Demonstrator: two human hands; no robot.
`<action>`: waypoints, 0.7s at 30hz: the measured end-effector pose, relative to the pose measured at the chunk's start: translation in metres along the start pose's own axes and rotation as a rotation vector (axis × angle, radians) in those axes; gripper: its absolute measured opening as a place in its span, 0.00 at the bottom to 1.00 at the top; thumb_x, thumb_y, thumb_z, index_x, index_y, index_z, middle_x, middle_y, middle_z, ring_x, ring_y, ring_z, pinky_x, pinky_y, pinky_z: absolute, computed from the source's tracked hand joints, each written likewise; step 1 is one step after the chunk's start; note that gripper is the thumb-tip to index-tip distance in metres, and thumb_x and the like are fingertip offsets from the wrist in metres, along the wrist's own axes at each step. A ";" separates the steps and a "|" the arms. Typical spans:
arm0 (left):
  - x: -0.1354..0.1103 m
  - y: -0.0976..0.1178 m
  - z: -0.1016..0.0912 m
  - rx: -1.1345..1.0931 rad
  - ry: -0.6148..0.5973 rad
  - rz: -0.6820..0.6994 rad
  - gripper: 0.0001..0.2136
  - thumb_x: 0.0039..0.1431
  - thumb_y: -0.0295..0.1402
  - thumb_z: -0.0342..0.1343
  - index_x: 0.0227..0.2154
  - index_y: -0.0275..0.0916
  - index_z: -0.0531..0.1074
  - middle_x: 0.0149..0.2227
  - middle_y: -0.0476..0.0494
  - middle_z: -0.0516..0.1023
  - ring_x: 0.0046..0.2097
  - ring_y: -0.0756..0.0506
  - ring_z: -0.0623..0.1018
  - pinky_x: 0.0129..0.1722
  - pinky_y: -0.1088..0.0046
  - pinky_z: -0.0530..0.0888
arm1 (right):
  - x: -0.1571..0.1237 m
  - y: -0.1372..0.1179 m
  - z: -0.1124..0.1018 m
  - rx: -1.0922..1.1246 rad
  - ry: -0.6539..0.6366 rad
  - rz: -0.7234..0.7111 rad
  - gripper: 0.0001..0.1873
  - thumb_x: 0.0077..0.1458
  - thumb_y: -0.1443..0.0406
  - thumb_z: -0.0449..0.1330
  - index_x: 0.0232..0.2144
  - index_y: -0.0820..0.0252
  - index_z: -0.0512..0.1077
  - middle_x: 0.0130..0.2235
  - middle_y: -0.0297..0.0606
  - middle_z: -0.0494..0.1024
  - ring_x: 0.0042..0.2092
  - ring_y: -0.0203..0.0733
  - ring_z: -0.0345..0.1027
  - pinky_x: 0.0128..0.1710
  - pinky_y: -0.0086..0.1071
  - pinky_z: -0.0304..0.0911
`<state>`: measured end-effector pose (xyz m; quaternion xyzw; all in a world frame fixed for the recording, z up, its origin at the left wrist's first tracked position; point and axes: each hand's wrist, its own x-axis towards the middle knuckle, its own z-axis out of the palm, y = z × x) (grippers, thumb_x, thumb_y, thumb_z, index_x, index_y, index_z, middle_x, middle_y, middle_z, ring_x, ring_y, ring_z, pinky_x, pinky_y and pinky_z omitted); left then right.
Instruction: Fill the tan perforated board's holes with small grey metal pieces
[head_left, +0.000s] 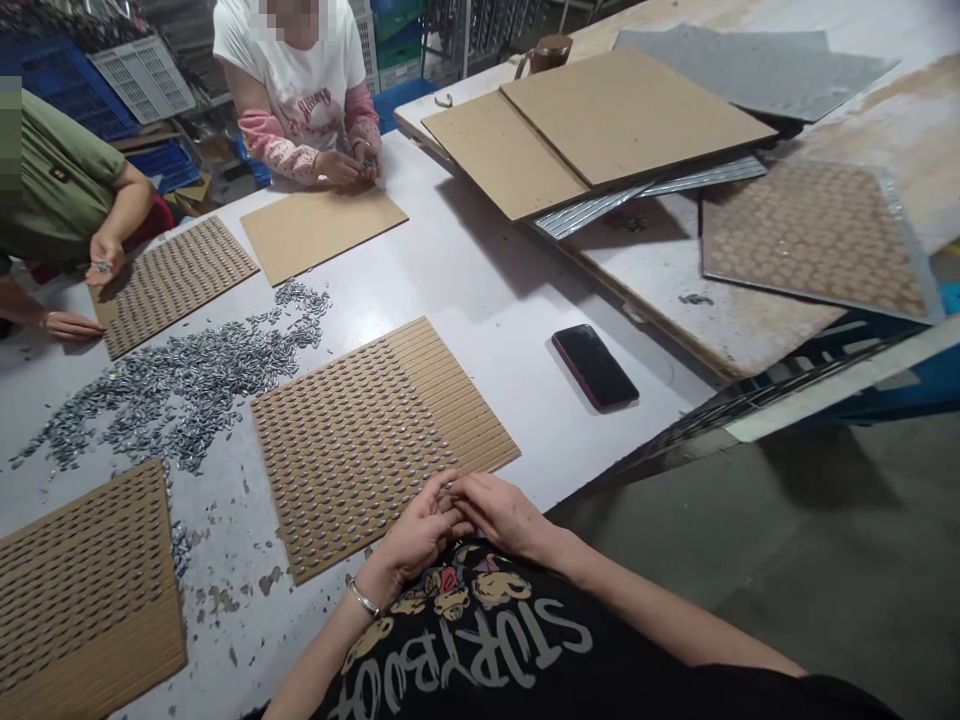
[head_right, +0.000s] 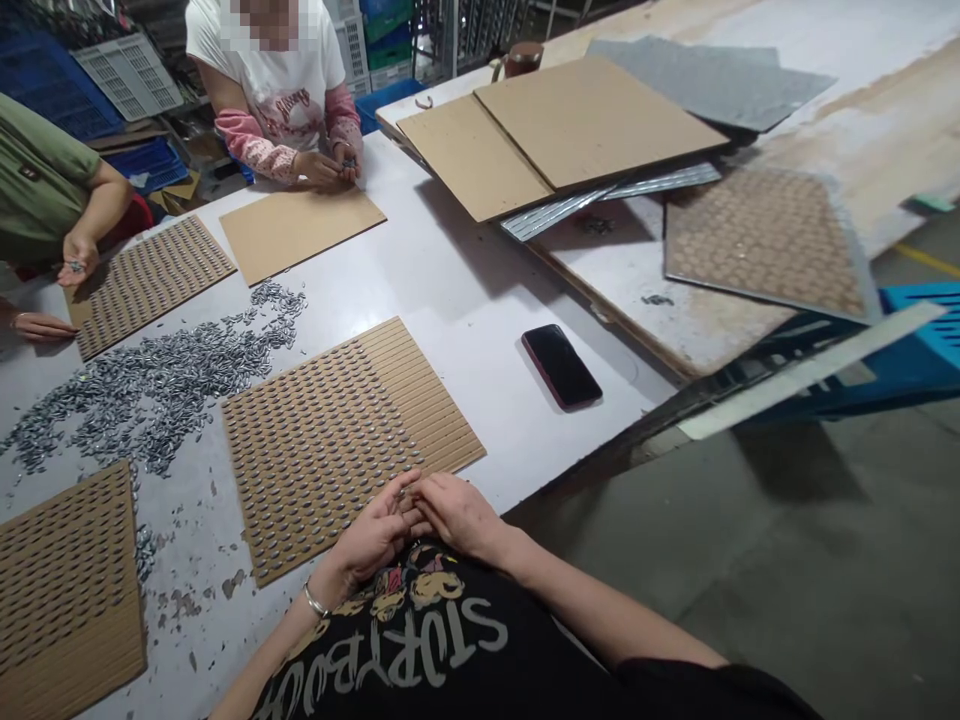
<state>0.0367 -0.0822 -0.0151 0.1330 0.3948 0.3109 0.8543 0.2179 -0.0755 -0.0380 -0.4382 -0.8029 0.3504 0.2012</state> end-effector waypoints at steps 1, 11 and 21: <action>-0.001 0.001 -0.001 0.000 -0.002 0.008 0.28 0.48 0.24 0.67 0.54 0.41 0.66 0.48 0.38 0.75 0.49 0.43 0.77 0.50 0.67 0.72 | 0.001 0.003 -0.002 0.032 0.044 0.044 0.09 0.65 0.66 0.49 0.40 0.59 0.70 0.37 0.41 0.76 0.39 0.43 0.69 0.40 0.35 0.64; -0.004 0.017 -0.020 0.018 0.173 0.126 0.21 0.47 0.18 0.58 0.47 0.35 0.69 0.46 0.33 0.78 0.47 0.42 0.79 0.49 0.65 0.74 | 0.025 0.029 -0.008 -0.025 0.035 0.236 0.07 0.59 0.69 0.54 0.35 0.59 0.73 0.34 0.39 0.78 0.37 0.43 0.71 0.39 0.33 0.62; -0.001 0.021 -0.025 -0.048 0.231 0.157 0.21 0.46 0.16 0.55 0.45 0.34 0.69 0.47 0.34 0.78 0.48 0.42 0.79 0.54 0.62 0.73 | 0.025 0.016 0.001 -0.303 -0.009 0.332 0.12 0.67 0.63 0.49 0.33 0.60 0.69 0.35 0.39 0.75 0.37 0.40 0.68 0.37 0.30 0.56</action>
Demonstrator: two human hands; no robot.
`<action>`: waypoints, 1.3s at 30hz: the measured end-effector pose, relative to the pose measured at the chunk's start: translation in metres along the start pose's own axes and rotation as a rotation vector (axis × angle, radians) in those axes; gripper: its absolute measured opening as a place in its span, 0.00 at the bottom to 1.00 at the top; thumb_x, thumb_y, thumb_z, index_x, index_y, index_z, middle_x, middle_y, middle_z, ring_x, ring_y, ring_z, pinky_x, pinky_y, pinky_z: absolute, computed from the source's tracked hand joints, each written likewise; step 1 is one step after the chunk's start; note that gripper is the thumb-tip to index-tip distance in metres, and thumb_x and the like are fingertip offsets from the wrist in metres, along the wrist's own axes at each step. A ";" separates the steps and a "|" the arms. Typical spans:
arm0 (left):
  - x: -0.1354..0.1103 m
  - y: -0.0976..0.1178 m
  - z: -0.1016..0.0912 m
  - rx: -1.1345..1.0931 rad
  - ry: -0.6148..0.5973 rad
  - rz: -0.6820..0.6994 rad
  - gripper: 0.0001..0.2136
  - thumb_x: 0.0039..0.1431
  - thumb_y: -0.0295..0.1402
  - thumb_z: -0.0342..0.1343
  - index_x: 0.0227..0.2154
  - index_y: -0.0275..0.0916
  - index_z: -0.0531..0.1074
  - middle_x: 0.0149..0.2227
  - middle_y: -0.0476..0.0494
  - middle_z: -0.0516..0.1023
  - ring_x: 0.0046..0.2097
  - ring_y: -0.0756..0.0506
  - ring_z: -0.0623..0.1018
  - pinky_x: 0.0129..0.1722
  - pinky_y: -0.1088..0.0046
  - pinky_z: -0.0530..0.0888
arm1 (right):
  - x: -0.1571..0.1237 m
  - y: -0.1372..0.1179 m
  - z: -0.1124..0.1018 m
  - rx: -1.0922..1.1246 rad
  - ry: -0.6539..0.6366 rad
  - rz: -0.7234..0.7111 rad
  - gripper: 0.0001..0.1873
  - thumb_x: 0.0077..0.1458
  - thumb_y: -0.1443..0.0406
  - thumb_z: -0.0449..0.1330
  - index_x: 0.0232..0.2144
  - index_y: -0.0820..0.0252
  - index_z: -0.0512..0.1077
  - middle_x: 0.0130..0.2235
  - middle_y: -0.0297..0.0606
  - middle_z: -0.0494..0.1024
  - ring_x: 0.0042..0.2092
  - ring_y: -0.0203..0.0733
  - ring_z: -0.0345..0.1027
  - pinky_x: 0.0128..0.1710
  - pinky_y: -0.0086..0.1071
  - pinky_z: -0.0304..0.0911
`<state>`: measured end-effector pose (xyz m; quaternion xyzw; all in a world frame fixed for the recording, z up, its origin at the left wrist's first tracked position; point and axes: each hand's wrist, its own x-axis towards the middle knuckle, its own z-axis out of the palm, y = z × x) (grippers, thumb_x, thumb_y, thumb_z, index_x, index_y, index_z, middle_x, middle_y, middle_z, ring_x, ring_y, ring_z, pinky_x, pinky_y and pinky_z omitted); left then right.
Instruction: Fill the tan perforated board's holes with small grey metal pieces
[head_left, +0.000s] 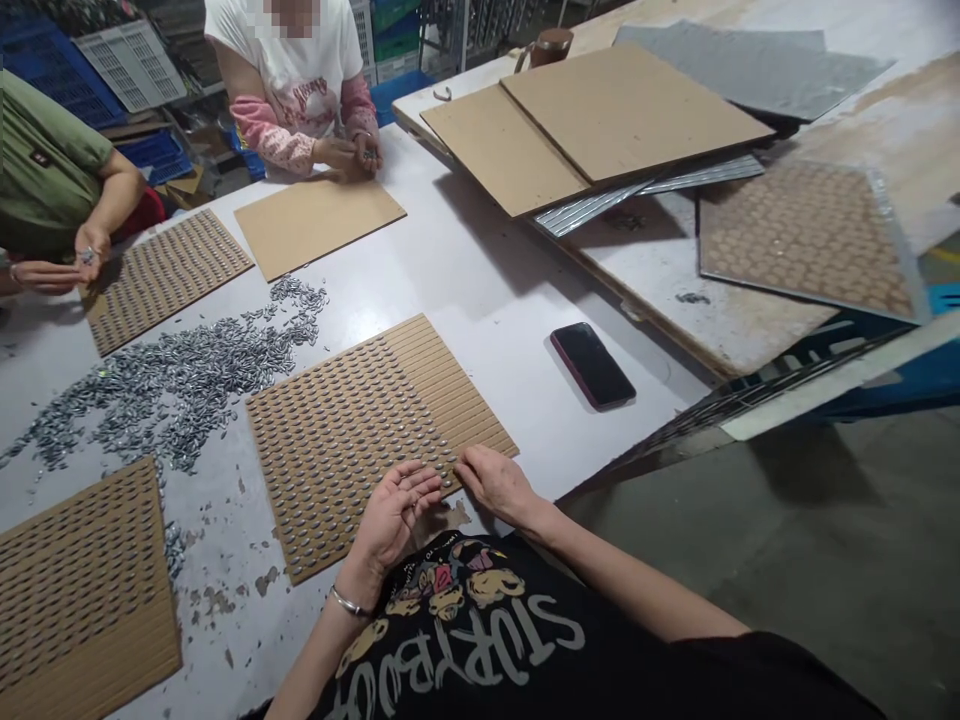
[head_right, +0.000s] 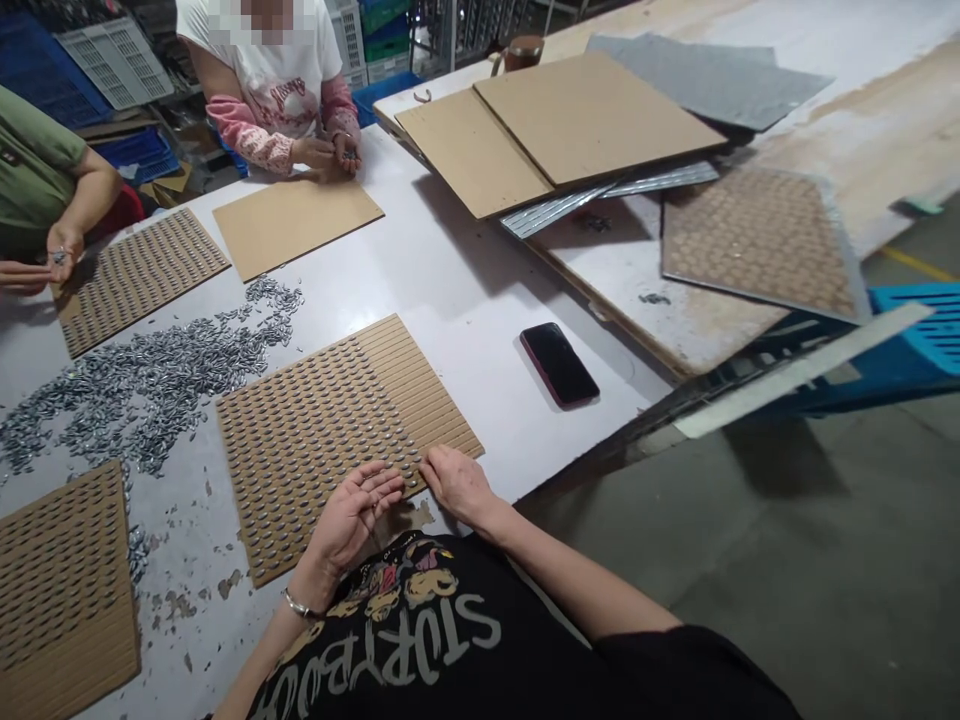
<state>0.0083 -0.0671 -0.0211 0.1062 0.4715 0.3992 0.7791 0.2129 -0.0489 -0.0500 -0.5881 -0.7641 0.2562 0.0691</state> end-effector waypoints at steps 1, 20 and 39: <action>0.001 0.000 0.000 -0.008 -0.002 0.004 0.21 0.45 0.16 0.55 0.45 0.34 0.69 0.47 0.34 0.78 0.48 0.42 0.79 0.54 0.61 0.72 | 0.001 -0.003 0.001 -0.021 -0.008 0.022 0.13 0.67 0.63 0.49 0.33 0.59 0.69 0.35 0.39 0.75 0.37 0.40 0.68 0.37 0.30 0.56; -0.001 -0.007 0.022 -0.313 -0.222 -0.090 0.27 0.67 0.51 0.40 0.58 0.36 0.64 0.53 0.29 0.74 0.50 0.41 0.78 0.50 0.64 0.73 | -0.023 -0.031 -0.010 0.198 0.222 -0.484 0.12 0.67 0.61 0.52 0.37 0.58 0.73 0.37 0.41 0.77 0.40 0.42 0.68 0.39 0.34 0.58; 0.001 -0.001 -0.004 -0.136 0.015 0.069 0.09 0.62 0.33 0.57 0.39 0.32 0.74 0.43 0.32 0.80 0.44 0.42 0.81 0.44 0.68 0.78 | 0.001 -0.012 -0.018 -0.148 -0.328 0.053 0.15 0.68 0.60 0.47 0.39 0.61 0.70 0.38 0.45 0.79 0.40 0.46 0.74 0.34 0.31 0.57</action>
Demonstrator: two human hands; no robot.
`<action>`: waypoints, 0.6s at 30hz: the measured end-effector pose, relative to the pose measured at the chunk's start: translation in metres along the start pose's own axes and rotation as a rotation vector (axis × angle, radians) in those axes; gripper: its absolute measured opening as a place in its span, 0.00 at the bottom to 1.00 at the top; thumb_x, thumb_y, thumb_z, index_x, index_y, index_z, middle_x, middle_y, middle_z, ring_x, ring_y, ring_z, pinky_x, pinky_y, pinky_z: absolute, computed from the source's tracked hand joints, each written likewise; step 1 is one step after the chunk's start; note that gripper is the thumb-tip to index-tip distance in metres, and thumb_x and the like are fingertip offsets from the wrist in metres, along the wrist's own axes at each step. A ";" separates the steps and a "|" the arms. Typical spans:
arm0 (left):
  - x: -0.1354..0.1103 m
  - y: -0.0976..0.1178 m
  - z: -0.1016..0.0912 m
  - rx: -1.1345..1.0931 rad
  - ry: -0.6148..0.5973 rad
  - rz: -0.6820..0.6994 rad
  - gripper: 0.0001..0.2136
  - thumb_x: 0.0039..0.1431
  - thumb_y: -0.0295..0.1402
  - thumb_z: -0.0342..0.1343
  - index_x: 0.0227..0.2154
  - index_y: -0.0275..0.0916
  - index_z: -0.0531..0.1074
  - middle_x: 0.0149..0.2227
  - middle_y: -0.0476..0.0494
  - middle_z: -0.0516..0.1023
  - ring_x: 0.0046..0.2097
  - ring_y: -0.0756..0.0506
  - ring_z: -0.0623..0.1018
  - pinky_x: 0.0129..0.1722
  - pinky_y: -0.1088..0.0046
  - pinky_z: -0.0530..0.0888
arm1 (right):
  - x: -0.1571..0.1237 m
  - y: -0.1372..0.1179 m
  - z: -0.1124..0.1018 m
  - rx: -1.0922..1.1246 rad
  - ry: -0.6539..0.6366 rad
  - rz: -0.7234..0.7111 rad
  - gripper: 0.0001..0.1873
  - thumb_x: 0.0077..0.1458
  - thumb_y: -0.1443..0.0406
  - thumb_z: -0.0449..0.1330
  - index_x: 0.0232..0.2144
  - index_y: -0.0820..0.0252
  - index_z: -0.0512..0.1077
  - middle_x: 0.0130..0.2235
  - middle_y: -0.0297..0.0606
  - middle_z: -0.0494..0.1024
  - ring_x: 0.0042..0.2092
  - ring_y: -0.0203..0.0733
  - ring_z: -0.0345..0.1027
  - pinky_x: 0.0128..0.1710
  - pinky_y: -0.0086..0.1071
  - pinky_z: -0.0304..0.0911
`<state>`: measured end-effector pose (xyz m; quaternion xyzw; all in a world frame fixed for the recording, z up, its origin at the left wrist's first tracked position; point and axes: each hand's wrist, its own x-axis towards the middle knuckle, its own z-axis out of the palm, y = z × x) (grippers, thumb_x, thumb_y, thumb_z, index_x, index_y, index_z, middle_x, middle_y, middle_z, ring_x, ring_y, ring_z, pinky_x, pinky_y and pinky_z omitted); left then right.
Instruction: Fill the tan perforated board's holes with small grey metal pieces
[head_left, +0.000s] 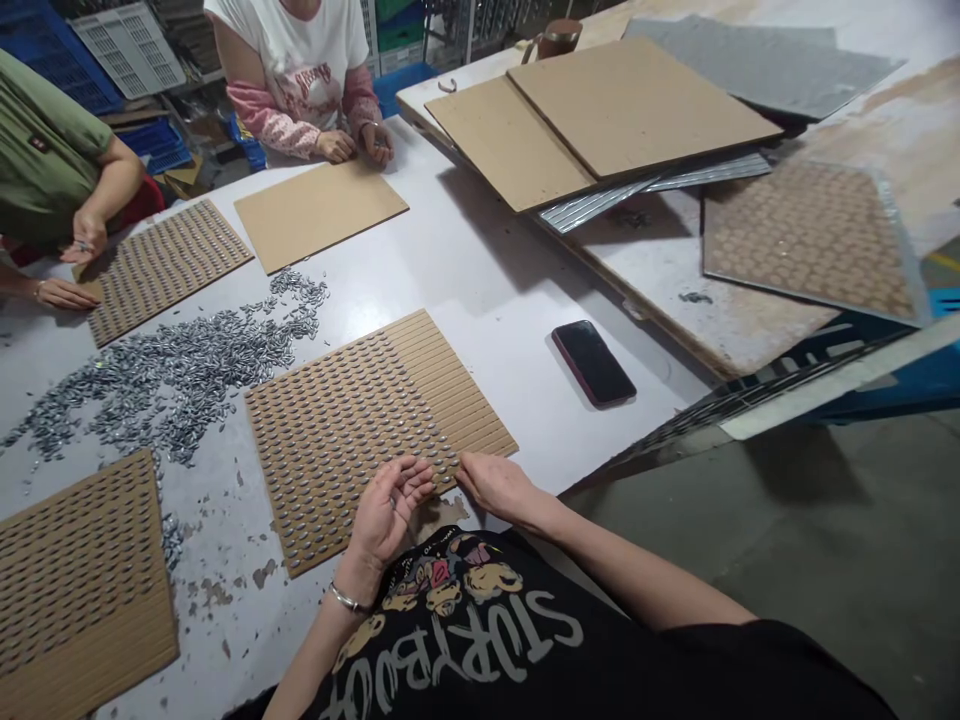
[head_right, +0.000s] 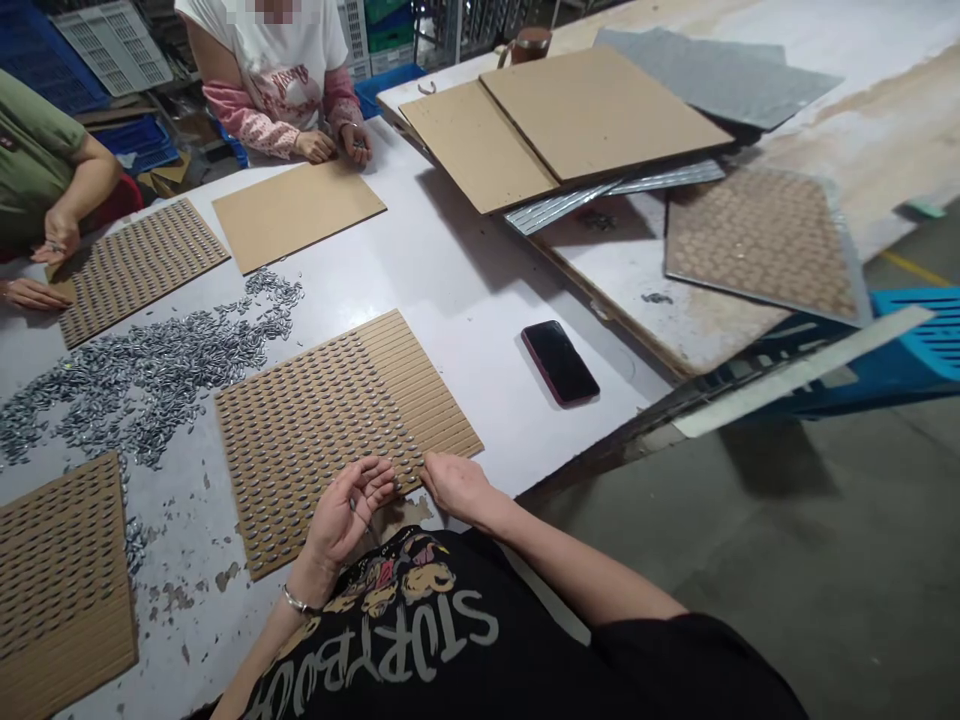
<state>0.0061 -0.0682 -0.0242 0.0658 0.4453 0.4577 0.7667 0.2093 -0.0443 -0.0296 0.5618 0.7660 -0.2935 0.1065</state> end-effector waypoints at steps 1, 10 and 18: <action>0.000 -0.001 0.000 -0.001 0.003 -0.002 0.08 0.62 0.32 0.57 0.39 0.32 0.74 0.42 0.32 0.81 0.44 0.42 0.81 0.44 0.68 0.78 | 0.001 -0.001 -0.001 -0.023 -0.004 -0.002 0.15 0.68 0.60 0.47 0.39 0.61 0.71 0.38 0.45 0.79 0.40 0.47 0.74 0.34 0.31 0.58; -0.001 -0.006 0.003 0.014 0.004 -0.008 0.08 0.62 0.32 0.56 0.39 0.31 0.74 0.42 0.32 0.81 0.43 0.42 0.81 0.44 0.68 0.77 | 0.009 0.002 -0.018 -0.112 0.005 0.001 0.13 0.65 0.61 0.53 0.38 0.65 0.73 0.37 0.51 0.80 0.40 0.51 0.76 0.34 0.33 0.62; 0.001 -0.004 0.021 -0.194 -0.078 -0.054 0.23 0.68 0.48 0.40 0.43 0.33 0.72 0.46 0.32 0.79 0.48 0.41 0.79 0.53 0.63 0.73 | -0.015 -0.020 -0.023 0.208 0.382 -0.400 0.10 0.66 0.61 0.53 0.34 0.59 0.70 0.35 0.39 0.76 0.37 0.40 0.69 0.36 0.29 0.61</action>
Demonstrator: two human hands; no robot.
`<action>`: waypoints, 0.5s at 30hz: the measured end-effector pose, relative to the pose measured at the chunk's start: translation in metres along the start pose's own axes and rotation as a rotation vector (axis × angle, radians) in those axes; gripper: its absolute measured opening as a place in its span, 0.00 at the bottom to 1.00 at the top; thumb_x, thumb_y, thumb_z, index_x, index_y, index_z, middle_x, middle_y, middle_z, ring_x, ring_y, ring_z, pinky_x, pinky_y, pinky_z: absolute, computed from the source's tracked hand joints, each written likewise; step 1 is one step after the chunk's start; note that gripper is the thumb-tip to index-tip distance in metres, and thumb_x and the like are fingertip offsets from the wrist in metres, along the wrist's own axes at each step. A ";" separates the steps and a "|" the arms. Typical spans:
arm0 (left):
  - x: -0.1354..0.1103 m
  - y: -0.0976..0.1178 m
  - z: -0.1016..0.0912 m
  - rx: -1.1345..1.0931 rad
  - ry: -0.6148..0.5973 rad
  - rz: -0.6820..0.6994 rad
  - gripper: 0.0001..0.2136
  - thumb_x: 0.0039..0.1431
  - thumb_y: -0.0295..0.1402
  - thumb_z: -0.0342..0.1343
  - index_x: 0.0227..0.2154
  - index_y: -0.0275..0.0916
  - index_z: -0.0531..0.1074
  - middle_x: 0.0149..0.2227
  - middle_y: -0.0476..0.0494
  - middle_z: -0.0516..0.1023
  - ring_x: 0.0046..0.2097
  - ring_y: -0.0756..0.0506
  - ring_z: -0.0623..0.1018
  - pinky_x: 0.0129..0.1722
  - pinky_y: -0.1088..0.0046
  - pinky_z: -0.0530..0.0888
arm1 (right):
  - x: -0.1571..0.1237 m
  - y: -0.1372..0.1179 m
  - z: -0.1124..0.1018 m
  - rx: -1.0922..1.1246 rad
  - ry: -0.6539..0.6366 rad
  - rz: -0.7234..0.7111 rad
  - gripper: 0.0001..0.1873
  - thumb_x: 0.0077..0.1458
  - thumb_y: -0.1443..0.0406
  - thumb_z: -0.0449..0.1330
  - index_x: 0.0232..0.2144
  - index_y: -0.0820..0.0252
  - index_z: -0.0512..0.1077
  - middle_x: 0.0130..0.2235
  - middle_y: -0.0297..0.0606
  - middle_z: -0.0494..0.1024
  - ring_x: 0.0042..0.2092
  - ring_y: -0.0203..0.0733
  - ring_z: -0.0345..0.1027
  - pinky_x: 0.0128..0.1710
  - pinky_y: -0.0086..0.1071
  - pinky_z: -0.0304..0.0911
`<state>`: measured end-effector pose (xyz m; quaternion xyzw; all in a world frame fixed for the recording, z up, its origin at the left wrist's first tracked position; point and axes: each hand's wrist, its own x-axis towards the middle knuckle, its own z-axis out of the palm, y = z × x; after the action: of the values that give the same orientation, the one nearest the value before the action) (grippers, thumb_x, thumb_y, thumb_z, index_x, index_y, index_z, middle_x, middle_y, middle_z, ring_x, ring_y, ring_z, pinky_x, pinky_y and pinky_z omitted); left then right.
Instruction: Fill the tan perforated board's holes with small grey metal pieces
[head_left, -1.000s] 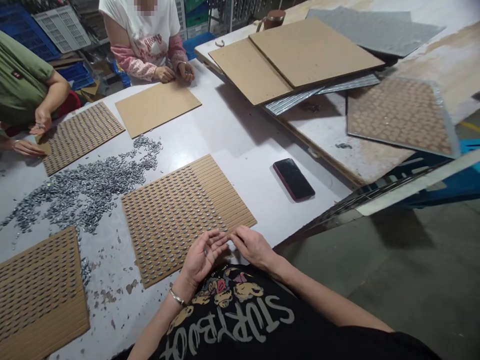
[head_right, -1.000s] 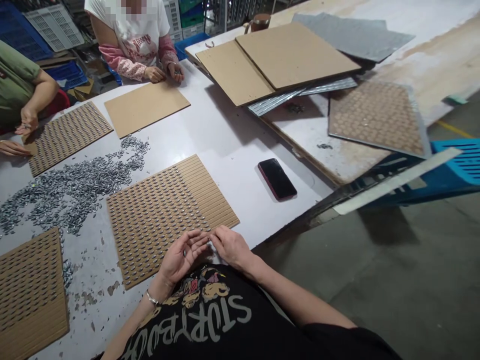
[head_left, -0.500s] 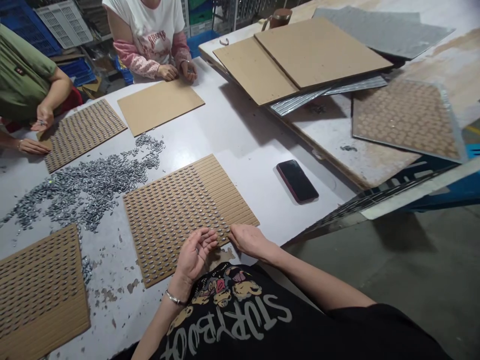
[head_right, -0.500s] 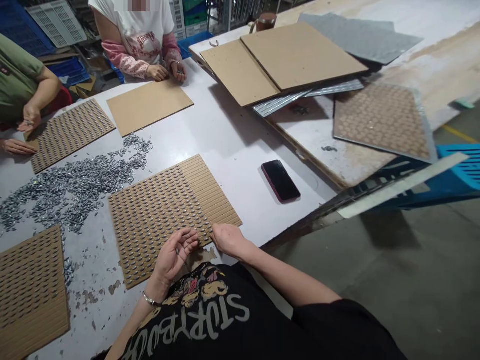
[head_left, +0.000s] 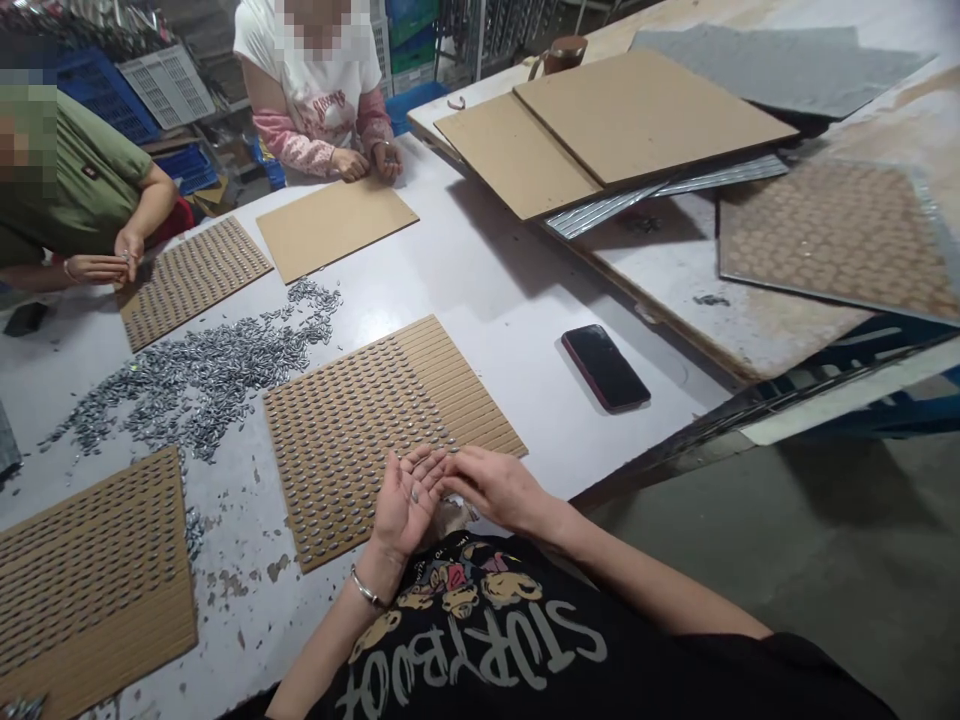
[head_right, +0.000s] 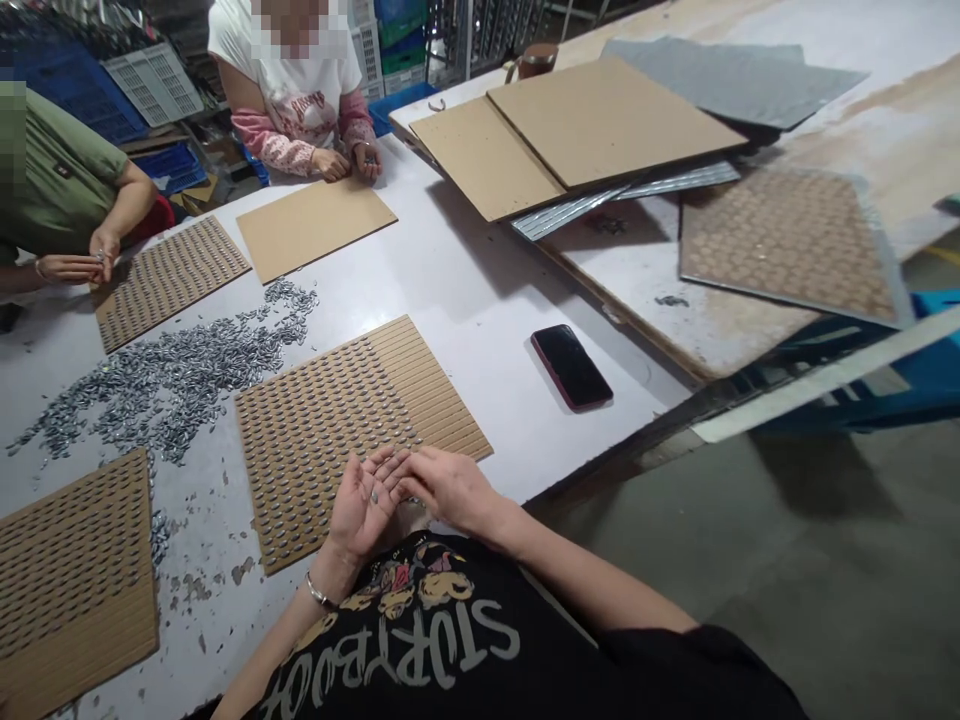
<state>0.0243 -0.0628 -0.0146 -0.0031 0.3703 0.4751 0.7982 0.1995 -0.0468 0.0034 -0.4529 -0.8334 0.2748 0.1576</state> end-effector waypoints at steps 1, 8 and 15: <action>0.002 0.000 0.004 -0.012 0.001 0.003 0.24 0.68 0.49 0.39 0.44 0.34 0.72 0.46 0.32 0.79 0.48 0.42 0.79 0.53 0.62 0.73 | 0.002 -0.006 0.006 0.017 0.027 -0.087 0.09 0.66 0.63 0.53 0.35 0.59 0.71 0.37 0.39 0.75 0.39 0.40 0.69 0.38 0.30 0.62; 0.015 0.005 -0.001 -0.013 0.010 0.096 0.20 0.65 0.48 0.48 0.36 0.34 0.74 0.35 0.38 0.80 0.41 0.43 0.79 0.49 0.65 0.74 | 0.035 -0.020 0.049 0.046 0.067 -0.222 0.05 0.60 0.70 0.54 0.36 0.60 0.69 0.37 0.41 0.76 0.38 0.42 0.69 0.37 0.31 0.65; 0.041 0.072 -0.026 0.379 0.285 0.279 0.14 0.56 0.39 0.57 0.19 0.37 0.67 0.23 0.44 0.72 0.28 0.47 0.74 0.33 0.70 0.74 | 0.102 -0.035 0.048 0.124 0.117 -0.274 0.06 0.61 0.67 0.52 0.38 0.57 0.69 0.37 0.42 0.76 0.37 0.44 0.71 0.36 0.34 0.68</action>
<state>-0.0344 -0.0024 -0.0329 0.1307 0.5581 0.4975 0.6511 0.0964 0.0081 -0.0121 -0.3396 -0.8582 0.2749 0.2695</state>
